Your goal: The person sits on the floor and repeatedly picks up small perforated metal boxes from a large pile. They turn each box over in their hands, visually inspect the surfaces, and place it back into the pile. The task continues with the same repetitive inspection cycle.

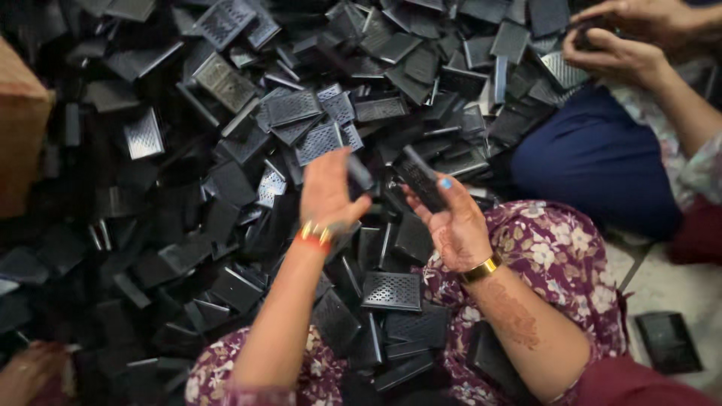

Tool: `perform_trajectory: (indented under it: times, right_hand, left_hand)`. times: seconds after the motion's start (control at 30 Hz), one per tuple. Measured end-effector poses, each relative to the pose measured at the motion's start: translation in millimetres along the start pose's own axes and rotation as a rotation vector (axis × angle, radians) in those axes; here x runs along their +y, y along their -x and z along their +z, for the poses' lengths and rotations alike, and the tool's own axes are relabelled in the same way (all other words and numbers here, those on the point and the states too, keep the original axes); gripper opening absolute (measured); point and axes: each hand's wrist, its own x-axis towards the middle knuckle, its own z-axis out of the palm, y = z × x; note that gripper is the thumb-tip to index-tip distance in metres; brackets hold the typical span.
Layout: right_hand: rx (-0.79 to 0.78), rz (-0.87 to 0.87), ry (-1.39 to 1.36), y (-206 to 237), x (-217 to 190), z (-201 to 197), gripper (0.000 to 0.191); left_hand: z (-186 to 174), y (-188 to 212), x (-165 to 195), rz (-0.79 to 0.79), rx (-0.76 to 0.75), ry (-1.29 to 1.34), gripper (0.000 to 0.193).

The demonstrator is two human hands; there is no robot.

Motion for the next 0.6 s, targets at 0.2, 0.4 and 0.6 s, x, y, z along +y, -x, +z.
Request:
perform_trajectory:
  times: [0.2, 0.4, 0.6]
  right_hand:
    - [-0.561, -0.331, 0.908, 28.8, 3.0, 22.7, 0.037]
    - [-0.643, -0.314, 0.993, 32.4, 25.5, 36.3, 0.036]
    - [-0.668, -0.200, 1.031, 28.0, 27.5, 28.1, 0.035]
  left_hand:
    - [-66.2, 99.1, 38.2, -0.531, 0.092, 1.569, 0.083]
    - [-44.2, 129.9, 40.6, -0.508, 0.208, 1.618, 0.085]
    - [-37.5, 129.3, 25.9, -0.450, 0.098, 1.678, 0.089]
